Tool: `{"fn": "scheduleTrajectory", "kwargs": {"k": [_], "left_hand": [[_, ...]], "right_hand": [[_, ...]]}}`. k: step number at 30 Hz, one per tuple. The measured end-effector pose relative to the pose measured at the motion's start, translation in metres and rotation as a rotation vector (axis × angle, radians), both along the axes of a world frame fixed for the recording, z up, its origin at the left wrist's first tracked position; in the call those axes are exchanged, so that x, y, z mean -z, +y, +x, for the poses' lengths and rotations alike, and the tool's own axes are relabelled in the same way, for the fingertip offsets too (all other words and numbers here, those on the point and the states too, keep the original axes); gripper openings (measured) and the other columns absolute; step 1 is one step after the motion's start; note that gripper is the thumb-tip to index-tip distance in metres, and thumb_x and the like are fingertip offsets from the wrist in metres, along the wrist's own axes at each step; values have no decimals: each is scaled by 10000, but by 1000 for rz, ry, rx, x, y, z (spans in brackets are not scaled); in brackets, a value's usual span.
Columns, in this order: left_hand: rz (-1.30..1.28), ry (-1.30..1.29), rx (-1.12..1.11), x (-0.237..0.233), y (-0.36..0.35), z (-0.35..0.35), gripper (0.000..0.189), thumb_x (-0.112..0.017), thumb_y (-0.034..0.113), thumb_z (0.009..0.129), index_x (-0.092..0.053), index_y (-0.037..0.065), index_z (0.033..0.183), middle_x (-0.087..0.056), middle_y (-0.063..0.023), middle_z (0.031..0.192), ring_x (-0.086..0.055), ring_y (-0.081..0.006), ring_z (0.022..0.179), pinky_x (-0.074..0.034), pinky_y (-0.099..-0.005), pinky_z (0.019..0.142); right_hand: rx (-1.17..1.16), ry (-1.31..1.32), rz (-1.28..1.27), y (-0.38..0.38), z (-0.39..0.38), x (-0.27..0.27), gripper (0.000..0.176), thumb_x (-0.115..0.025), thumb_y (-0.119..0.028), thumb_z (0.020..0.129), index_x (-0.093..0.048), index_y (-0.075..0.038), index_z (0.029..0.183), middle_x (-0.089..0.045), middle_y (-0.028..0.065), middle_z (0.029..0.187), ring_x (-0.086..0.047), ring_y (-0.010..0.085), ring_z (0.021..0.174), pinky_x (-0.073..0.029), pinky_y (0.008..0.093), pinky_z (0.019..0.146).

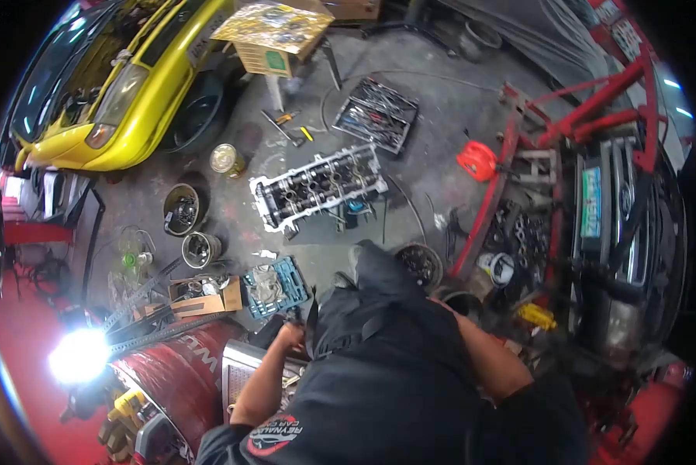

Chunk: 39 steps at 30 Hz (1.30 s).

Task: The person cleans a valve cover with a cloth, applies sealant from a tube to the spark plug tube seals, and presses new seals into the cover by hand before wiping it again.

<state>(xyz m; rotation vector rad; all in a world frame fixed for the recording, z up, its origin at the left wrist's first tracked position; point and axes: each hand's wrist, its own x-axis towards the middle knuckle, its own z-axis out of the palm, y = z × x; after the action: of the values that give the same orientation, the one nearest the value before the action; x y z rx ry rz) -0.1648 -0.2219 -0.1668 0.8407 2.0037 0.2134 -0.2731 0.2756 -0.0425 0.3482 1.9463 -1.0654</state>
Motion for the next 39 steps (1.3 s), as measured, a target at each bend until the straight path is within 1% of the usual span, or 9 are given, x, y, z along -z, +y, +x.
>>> {"fn": "scheduleTrajectory", "kwargs": {"k": [4, 7, 16, 19, 27, 31, 35, 36, 39], "left_hand": [[-223, -167, -825, 11, 7, -31, 527, -631, 505, 871, -685, 77, 1174, -660, -258, 1156, -611, -391, 1166, -503, -472, 959], [-83, -118, -357, -11, 32, -79, 514, -617, 465, 884, -677, 42, 1170, -641, -266, 1216, -616, -390, 1163, -501, -460, 971], [-62, -161, -471, -52, 167, -251, 526, -630, 431, 864, -667, 25, 1197, -643, -260, 1221, -622, -379, 1157, -504, -444, 973], [23, -192, -412, -98, 199, -330, 572, -638, 435, 865, -643, -10, 1225, -630, -245, 1261, -626, -382, 1145, -508, -433, 967], [-60, -226, -1719, -107, 193, -452, 514, -662, 345, 867, -615, 20, 1263, -708, -181, 1058, -715, -266, 816, -578, -404, 736], [-422, -20, -1409, -139, 220, -457, 519, -634, 412, 881, -662, 0, 1196, -656, -242, 1209, -626, -361, 1152, -473, -431, 1022], [-333, 45, -916, -40, 236, -407, 483, -571, 373, 924, -648, -28, 1182, -681, -246, 1122, -707, -333, 938, -593, -419, 722], [-355, -367, -1502, -104, 280, -454, 486, -569, 364, 937, -626, -33, 1212, -672, -244, 1136, -727, -291, 819, -594, -379, 601], [-260, -368, -1321, -98, 324, -470, 478, -580, 343, 935, -613, -19, 1244, -689, -227, 1083, -731, -260, 749, -602, -359, 627]], "right_hand": [[155, 145, 90, 30, 20, -17, 604, -588, -528, 900, -667, -10, 1202, -664, 174, 1220, -599, 259, 1175, -438, 359, 979], [284, 69, 303, 30, 1, -55, 460, -584, -441, 895, -701, -34, 1074, -715, 161, 1036, -662, 305, 1012, -476, 389, 892], [10, 573, 536, 121, -20, 47, 332, -642, -364, 877, -695, -78, 1038, -701, 174, 1032, -648, 362, 976, -483, 424, 864], [839, 213, 12, 126, -74, 36, 398, -595, -418, 944, -676, -41, 1043, -694, 121, 1012, -643, 294, 958, -484, 396, 898], [939, -345, -49, 312, -223, 81, 551, -529, -583, 950, -609, -94, 1193, -634, 52, 999, -574, 160, 745, -463, 324, 625], [752, -334, 24, 388, -346, 35, 611, -516, -618, 938, -554, -112, 1278, -641, 60, 1053, -583, 161, 744, -463, 318, 622], [767, -340, -75, 428, -497, 6, 646, -471, -618, 960, -483, -108, 1356, -631, 126, 1218, -624, 277, 980, -504, 460, 821], [740, -316, -86, 426, -531, 6, 648, -470, -622, 959, -487, -110, 1355, -619, 134, 1249, -615, 283, 1019, -499, 466, 839], [543, -261, -90, 406, -629, -2, 645, -465, -625, 959, -499, -116, 1354, -603, 147, 1302, -605, 292, 1089, -495, 475, 863]]}}
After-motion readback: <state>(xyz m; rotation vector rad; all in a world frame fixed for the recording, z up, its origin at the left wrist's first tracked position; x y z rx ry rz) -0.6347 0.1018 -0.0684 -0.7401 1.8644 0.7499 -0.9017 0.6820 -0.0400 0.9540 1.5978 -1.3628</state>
